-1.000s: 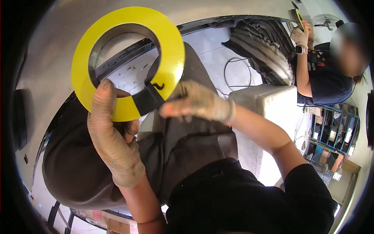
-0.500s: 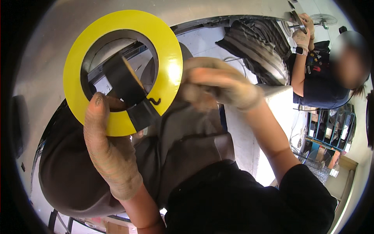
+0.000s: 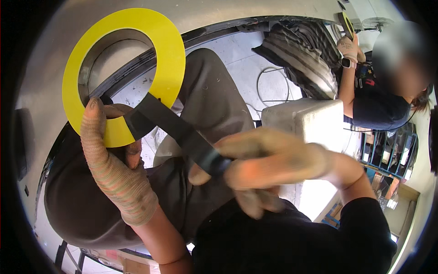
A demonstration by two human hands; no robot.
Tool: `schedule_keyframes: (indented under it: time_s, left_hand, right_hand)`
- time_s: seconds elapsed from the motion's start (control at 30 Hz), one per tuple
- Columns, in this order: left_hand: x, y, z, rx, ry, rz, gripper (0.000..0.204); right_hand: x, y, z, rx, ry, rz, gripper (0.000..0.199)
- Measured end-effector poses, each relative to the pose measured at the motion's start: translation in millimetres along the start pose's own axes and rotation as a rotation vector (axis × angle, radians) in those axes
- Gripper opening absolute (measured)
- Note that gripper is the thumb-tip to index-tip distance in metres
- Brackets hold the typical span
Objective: The recorder applies black electrical tape to circular yellow gaskets on a workshop table.
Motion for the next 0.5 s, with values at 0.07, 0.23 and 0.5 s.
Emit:
schedule_keyframes:
  time_s: [0.07, 0.23, 0.5]
  left_hand:
    - [-2, 9, 3, -0.074, 0.016, 0.027, 0.038]
    - [8, -23, -9, 0.259, -0.066, 0.036, 0.041]
    - [16, -30, -13, 0.167, -0.095, 0.028, 0.042]
  right_hand:
    - [-44, -29, -46, -0.023, -0.191, 0.042, 0.066]
    - [-14, -62, -143, -0.055, -0.441, 0.235, 0.046]
    - [2, -49, -144, 0.066, -1.046, 0.07, 0.051]
Point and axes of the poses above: each hand's wrist, its own z-axis away from the middle knuckle, its own y-axis out of the palm, x = y × z, the point moved 2 cm from there along -z, towards the middle knuckle, and after that the axes turned 5 degrees about -x, right-handed, at the moved point
